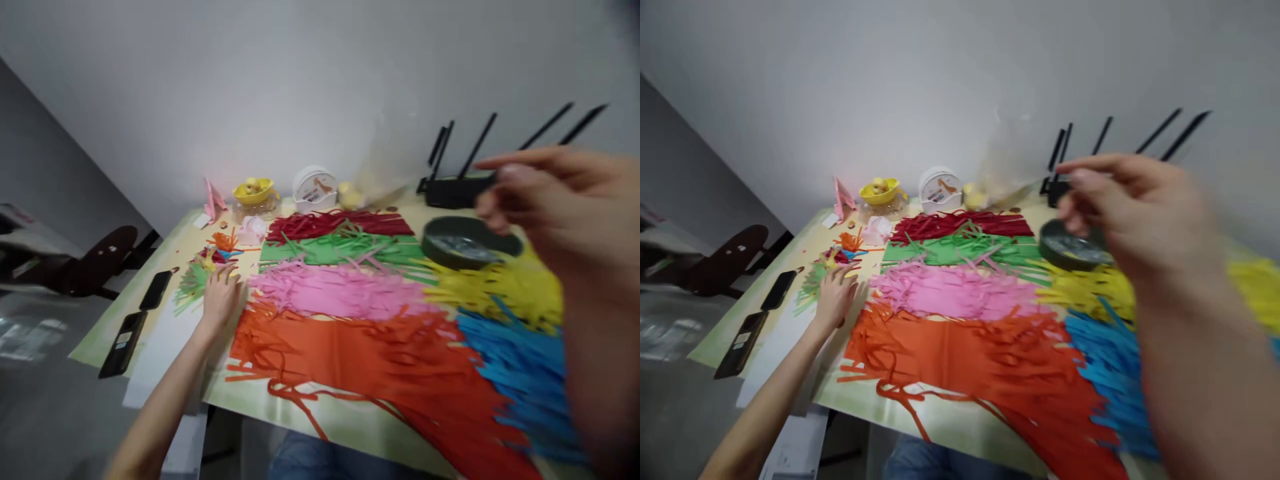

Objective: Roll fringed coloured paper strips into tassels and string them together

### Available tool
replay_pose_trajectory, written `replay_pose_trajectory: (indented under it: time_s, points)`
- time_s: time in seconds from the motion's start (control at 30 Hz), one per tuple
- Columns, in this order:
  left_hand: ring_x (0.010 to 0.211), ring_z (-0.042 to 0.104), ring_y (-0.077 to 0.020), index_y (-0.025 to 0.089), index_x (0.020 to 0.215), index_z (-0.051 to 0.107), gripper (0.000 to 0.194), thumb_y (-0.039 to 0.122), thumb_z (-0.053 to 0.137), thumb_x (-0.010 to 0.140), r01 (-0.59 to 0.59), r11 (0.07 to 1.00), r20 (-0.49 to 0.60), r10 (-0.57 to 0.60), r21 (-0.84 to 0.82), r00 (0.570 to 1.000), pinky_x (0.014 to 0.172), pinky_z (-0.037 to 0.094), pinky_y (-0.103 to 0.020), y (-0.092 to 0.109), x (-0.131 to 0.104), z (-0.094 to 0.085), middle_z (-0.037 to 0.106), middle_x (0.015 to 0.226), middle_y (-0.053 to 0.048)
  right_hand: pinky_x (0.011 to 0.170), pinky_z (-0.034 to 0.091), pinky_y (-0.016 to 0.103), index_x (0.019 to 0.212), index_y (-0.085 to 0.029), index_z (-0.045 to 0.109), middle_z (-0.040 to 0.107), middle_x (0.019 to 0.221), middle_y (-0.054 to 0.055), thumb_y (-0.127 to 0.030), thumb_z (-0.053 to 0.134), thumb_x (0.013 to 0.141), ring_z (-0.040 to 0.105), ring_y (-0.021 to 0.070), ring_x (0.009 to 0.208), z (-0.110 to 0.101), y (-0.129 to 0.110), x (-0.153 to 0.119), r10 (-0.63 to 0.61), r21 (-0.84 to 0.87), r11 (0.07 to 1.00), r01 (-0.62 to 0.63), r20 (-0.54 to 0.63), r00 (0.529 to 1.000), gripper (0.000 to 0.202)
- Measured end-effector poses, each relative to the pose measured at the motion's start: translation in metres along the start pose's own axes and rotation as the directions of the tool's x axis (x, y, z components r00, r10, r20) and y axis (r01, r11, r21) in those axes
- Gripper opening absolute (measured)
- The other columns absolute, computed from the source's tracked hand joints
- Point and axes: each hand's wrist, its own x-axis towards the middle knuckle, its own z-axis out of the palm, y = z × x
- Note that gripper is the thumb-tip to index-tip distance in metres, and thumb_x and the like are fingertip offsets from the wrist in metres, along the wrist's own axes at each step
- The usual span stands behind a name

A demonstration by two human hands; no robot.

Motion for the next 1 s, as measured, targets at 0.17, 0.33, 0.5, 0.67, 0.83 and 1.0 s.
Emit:
replay_pose_trajectory:
  time_s: [0.17,0.33,0.5,0.67,0.83,1.0]
  points:
    - [0.121,0.053,-0.0197,0.019,0.128,0.052,0.038,0.029,0.048,0.091,-0.474,0.738,0.123,0.592,-0.480,0.797,0.102,0.043,-0.034,0.102,-0.050,-0.005,0.056,0.133,-0.011,0.068,0.051,0.032,0.098,-0.019,0.067,0.071,0.086,0.007,-0.033,0.053,0.088,0.065,0.0203,0.075,0.080,-0.026,-0.068,0.029,-0.249,0.965,0.084,0.419,0.907,0.022]
    - [0.131,0.043,-0.0292,0.012,0.137,0.043,0.057,0.037,0.055,0.087,-0.437,0.772,0.303,0.600,-0.461,0.740,0.108,0.037,-0.042,0.141,-0.073,0.016,0.044,0.144,-0.018,0.086,0.051,0.038,0.110,-0.012,0.066,0.068,0.107,0.016,-0.022,0.060,0.084,0.063,0.0268,0.099,0.112,0.000,-0.168,0.144,-0.332,0.889,0.315,0.857,0.495,0.029]
    - [0.123,0.047,-0.0302,0.015,0.136,0.044,0.060,0.044,0.056,0.085,-0.464,0.782,0.289,0.597,-0.415,0.748,0.102,0.040,-0.043,0.140,-0.070,0.019,0.049,0.139,-0.016,0.091,0.048,0.041,0.113,-0.009,0.065,0.065,0.116,0.019,-0.017,0.051,0.089,0.061,0.0273,0.104,0.101,0.023,-0.191,0.163,-0.418,0.828,0.375,0.817,0.553,0.029]
    - [0.114,0.049,-0.0309,0.013,0.126,0.052,0.056,0.046,0.058,0.083,-0.508,0.782,0.295,0.613,-0.362,0.733,0.095,0.043,-0.042,0.153,-0.065,0.009,0.053,0.129,-0.016,0.088,0.047,0.037,0.100,-0.011,0.069,0.065,0.115,0.018,-0.017,0.050,0.090,0.062,0.0250,0.100,0.097,0.025,-0.187,0.164,-0.412,0.812,0.413,0.841,0.515,0.022]
    - [0.109,0.052,-0.0302,0.006,0.121,0.055,0.053,0.043,0.058,0.083,-0.502,0.763,0.315,0.633,-0.407,0.708,0.096,0.044,-0.039,0.157,-0.058,0.002,0.055,0.123,-0.018,0.073,0.046,0.029,0.091,-0.011,0.068,0.069,0.094,0.013,-0.016,0.044,0.093,0.064,0.0213,0.085,0.092,0.018,-0.182,0.288,-0.514,0.802,0.305,0.780,0.556,0.024]
    - [0.110,0.053,-0.0301,0.010,0.117,0.059,0.047,0.042,0.058,0.084,-0.455,0.750,0.332,0.635,-0.479,0.697,0.095,0.045,-0.040,0.153,-0.051,-0.004,0.056,0.122,-0.018,0.078,0.044,0.030,0.097,-0.013,0.067,0.068,0.102,0.012,-0.023,0.054,0.090,0.062,0.0233,0.095,0.089,0.010,-0.182,0.271,-0.490,0.818,0.303,0.791,0.549,0.018]
